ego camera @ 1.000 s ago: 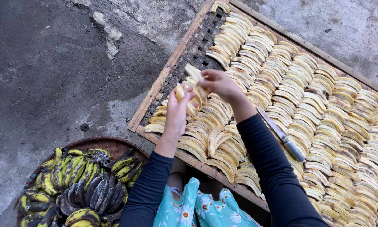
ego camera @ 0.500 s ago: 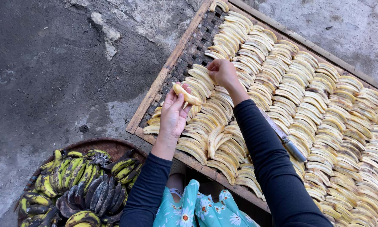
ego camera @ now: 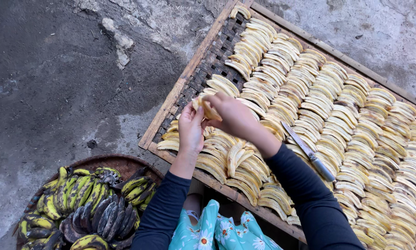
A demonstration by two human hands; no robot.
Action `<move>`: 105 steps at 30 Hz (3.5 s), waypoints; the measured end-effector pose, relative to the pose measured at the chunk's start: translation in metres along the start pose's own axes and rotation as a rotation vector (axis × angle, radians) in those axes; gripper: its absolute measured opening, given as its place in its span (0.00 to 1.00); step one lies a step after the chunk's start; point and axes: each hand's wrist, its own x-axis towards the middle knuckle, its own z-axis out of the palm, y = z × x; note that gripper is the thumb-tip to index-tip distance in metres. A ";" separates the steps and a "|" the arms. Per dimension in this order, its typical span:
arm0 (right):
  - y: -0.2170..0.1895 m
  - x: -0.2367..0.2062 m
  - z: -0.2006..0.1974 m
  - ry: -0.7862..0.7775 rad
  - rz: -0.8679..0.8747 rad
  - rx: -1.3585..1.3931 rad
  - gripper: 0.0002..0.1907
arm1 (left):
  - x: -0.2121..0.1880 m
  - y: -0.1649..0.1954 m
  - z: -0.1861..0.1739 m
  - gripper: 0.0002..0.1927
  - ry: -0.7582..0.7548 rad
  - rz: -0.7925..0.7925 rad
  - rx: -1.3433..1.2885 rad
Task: The person sits on the ground beside a woven bamboo tray and slices peeled bananas with a knife, arranging the slices in rows on the tray. They take whole bananas from a basket, peel them, cut them lengthwise, and lay the pieces out to fill the tray for drying.
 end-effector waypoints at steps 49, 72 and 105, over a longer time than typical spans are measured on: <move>0.017 0.082 0.073 -0.259 0.228 1.227 0.19 | -0.014 0.111 -0.059 0.32 0.067 0.316 0.617; 0.073 0.037 0.033 0.142 0.201 0.366 0.14 | -0.039 0.095 -0.032 0.27 0.200 0.566 1.660; 0.090 -0.254 0.030 0.448 0.826 1.709 0.31 | -0.096 -0.046 0.030 0.35 -0.613 0.535 1.873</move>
